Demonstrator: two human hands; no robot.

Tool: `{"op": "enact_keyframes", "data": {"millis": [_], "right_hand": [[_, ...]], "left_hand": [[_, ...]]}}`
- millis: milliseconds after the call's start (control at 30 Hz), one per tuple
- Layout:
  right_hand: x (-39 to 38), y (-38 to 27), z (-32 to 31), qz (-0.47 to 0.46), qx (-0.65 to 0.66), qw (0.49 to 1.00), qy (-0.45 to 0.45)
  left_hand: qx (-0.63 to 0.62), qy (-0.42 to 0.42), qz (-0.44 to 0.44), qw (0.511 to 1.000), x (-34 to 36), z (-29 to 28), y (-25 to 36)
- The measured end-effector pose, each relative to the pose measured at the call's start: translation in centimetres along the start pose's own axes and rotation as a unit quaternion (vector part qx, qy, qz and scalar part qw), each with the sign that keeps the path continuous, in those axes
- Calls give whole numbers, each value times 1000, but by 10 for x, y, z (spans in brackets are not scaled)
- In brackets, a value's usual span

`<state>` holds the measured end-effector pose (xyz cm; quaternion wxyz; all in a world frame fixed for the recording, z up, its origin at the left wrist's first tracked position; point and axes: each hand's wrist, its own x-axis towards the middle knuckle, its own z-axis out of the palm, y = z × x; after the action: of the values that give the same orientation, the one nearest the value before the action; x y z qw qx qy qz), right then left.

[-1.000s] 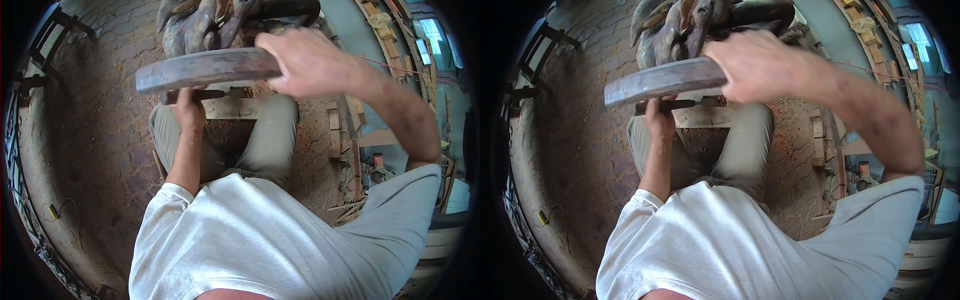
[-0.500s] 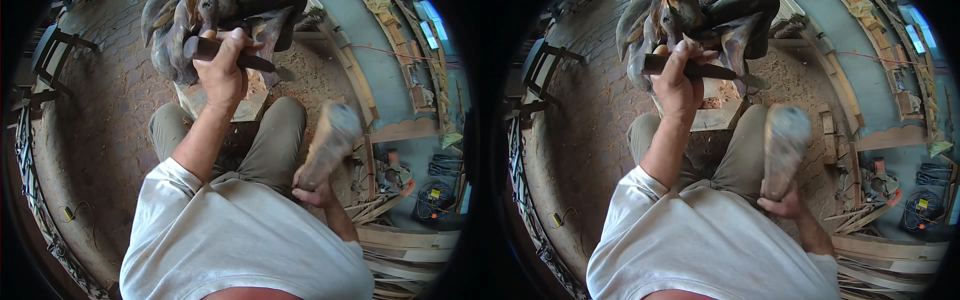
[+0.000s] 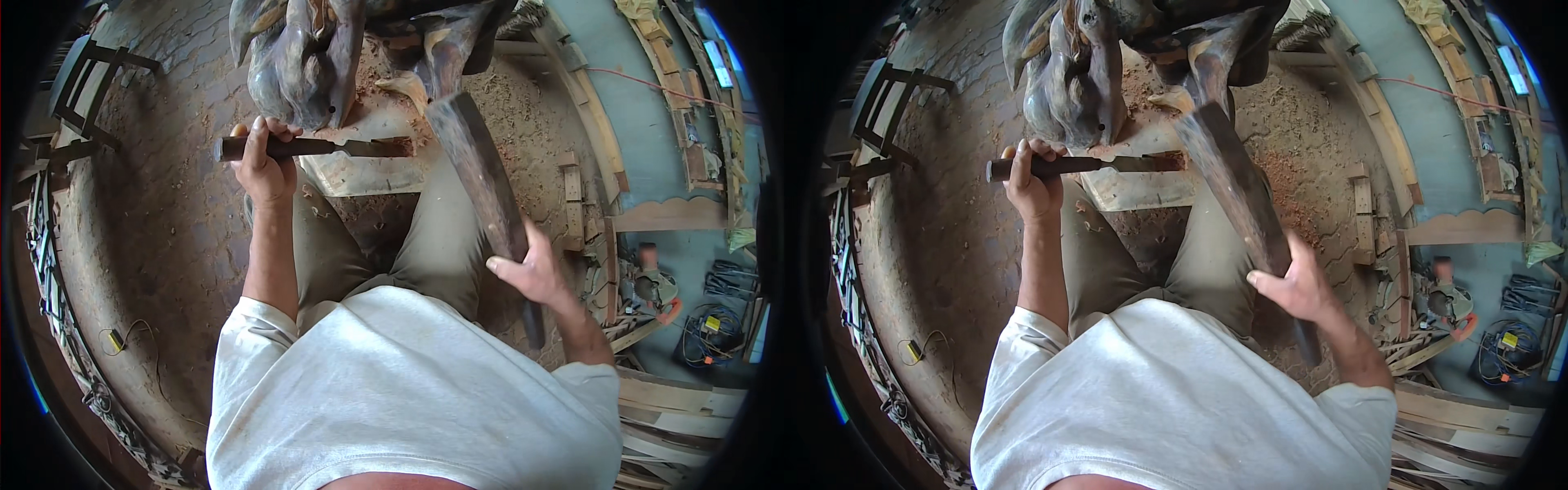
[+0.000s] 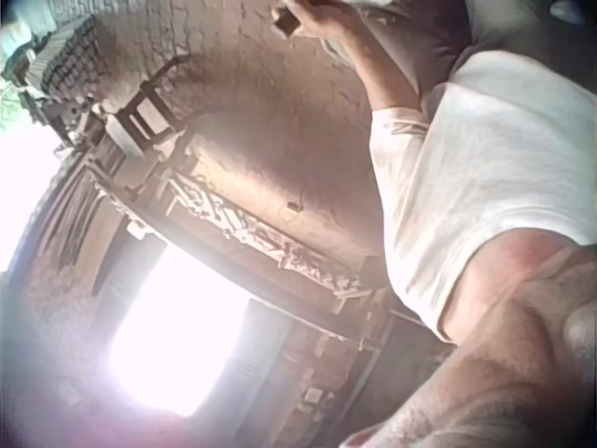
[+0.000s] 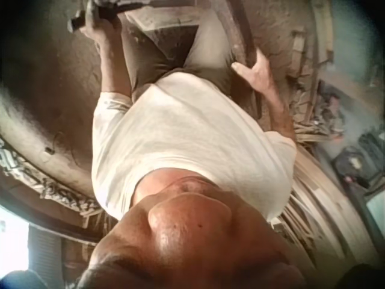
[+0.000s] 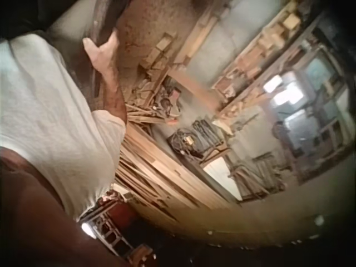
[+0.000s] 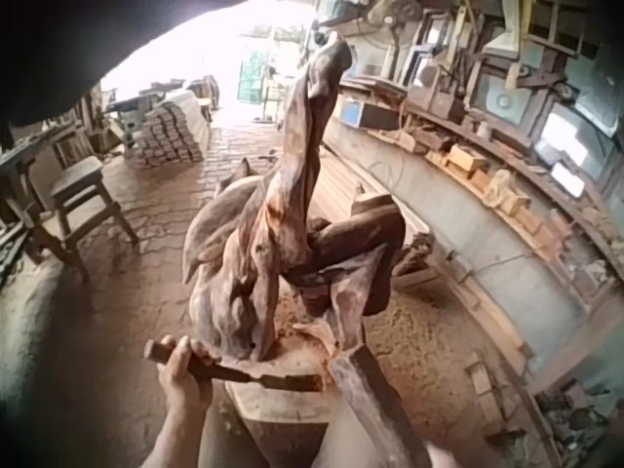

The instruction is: Carving a mortise or hole into a large piece of wood using a chisel and a wooden mallet.

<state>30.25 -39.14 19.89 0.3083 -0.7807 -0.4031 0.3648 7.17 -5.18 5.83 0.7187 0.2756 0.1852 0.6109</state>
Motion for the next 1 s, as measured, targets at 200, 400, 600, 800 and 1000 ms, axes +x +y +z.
{"op": "enact_keyframes", "data": {"millis": [200, 400, 600, 800, 1000], "right_hand": [[59, -89, -39, -67, -11, 997, -45], [142, -222, -81, -290, -138, 946, -35], [162, -339, 5, -254, -224, 941, 23], [182, -352, 25, -369, -524, 743, -192], [197, -408, 76, -137, -585, 785, -150]], "left_hand": [[7, -47, -42, 998, 19, -12, -11], [18, -48, -29, 998, 17, 3, -5], [7, -50, -49, 998, 30, -3, -12], [17, -23, -49, 998, 24, -13, -10], [-11, -27, -47, 998, 27, -23, -15]]}}
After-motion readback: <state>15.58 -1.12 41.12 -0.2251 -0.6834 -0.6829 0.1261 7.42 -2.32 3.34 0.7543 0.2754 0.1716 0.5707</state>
